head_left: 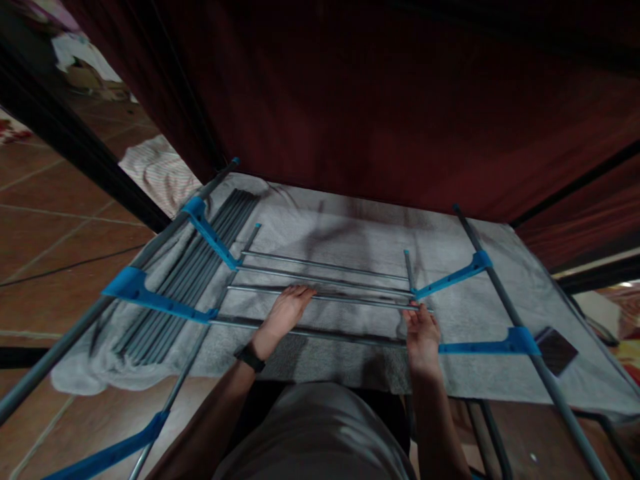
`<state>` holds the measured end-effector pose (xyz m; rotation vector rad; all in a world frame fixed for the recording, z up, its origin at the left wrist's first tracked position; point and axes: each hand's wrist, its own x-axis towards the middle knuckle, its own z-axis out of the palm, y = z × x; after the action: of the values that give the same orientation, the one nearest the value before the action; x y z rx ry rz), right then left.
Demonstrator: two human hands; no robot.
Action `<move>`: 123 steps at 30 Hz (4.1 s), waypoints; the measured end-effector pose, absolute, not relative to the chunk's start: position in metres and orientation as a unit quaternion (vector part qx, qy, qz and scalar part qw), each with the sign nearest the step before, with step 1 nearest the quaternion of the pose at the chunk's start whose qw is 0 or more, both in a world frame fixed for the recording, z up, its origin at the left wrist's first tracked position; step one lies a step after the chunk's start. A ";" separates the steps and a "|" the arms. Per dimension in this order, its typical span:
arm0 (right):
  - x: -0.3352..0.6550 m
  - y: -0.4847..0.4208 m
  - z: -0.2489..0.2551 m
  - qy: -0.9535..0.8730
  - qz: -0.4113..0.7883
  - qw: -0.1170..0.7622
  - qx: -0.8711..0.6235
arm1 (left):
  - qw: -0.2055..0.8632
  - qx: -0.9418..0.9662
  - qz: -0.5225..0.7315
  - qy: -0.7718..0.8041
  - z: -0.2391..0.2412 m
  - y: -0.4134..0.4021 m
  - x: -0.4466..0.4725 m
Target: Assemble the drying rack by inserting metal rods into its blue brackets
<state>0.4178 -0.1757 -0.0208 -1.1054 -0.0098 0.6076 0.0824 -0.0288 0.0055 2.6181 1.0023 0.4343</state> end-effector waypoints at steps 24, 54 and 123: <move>0.412 -0.174 -0.016 -0.004 0.287 0.812 -0.509 | 0.189 0.925 0.130 0.304 0.024 -0.040 0.126; 0.377 -0.160 0.038 -0.103 0.326 0.799 -0.494 | 0.381 0.658 0.596 0.256 0.190 -0.036 0.173; 0.386 -0.174 -0.042 -0.640 -0.033 0.340 -0.688 | 0.673 0.120 0.631 0.368 0.027 -0.015 0.095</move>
<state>0.3858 -0.1735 -0.0422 -1.7916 -1.6645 -0.0863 0.0951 -0.0146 0.0267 0.2703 0.8276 1.4203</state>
